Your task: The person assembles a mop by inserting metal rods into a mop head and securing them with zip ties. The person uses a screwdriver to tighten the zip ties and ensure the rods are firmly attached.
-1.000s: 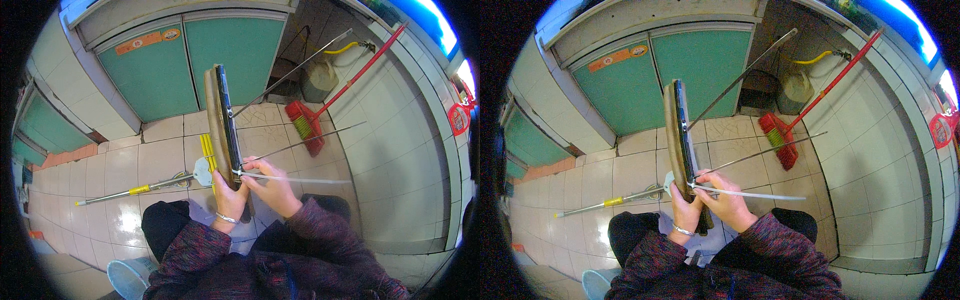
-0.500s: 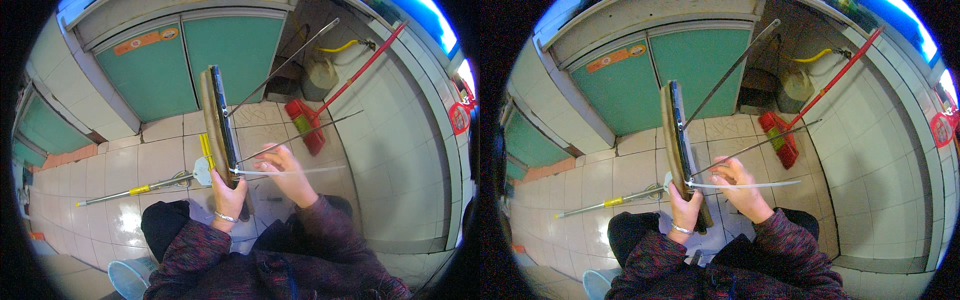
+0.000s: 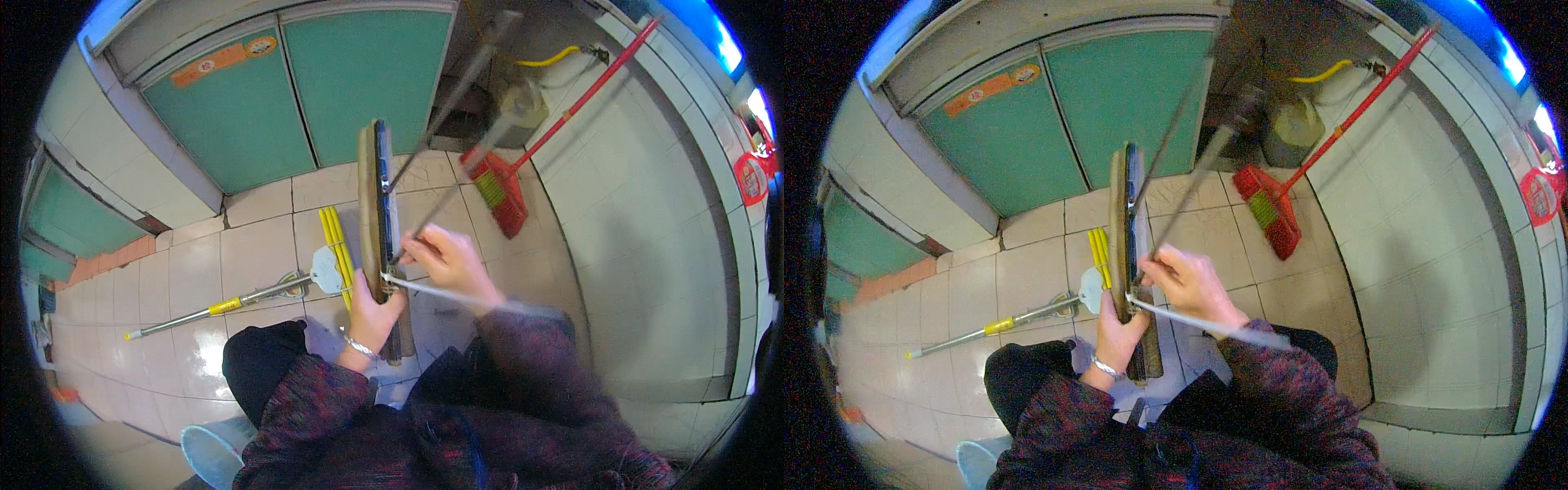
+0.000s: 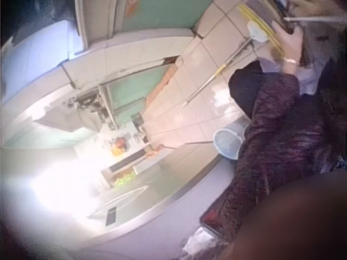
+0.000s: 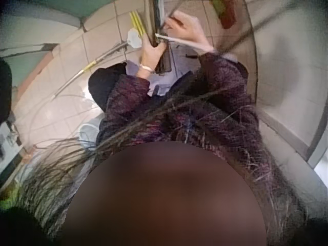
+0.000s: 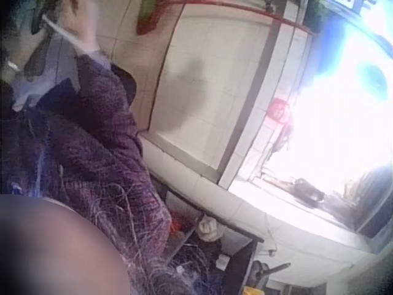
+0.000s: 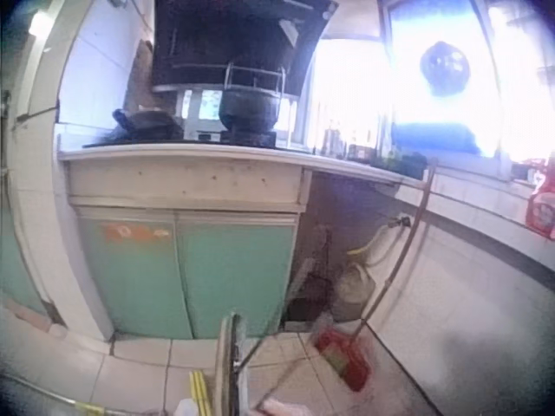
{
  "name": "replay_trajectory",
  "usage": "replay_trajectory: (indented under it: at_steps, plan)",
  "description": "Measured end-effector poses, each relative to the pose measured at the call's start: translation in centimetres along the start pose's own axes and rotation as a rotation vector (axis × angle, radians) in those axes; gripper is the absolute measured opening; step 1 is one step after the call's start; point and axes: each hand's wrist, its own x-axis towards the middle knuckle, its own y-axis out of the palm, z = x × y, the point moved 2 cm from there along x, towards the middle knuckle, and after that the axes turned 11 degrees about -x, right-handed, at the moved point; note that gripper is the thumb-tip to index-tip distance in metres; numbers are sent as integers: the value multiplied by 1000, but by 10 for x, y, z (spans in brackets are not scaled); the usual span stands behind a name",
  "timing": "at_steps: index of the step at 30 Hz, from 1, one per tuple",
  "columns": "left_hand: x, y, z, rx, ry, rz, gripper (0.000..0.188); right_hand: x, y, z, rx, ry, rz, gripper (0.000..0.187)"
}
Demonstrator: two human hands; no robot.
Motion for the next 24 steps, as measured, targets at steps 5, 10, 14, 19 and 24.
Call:
replay_trajectory:
  at_steps: [5, 10, 14, 19, 24]
  plan:
    - [-1, -6, 60, -203, -377, 56, 46, 3, 46, -65, 11, 203, 221, 17]
    - [-13, -11, 90, -236, -739, 132, 39, -27, 89, -128, 296, 255, 528, 17]
    - [-18, -19, 105, -172, -797, 174, 36, -41, 97, -142, 518, 397, 644, 19]
    - [-23, -28, 128, -133, -889, 189, 35, -48, 109, -148, 381, 402, 715, 21]
    - [-29, -30, 153, -82, -947, 191, 36, -60, 127, -169, 265, 418, 750, 23]
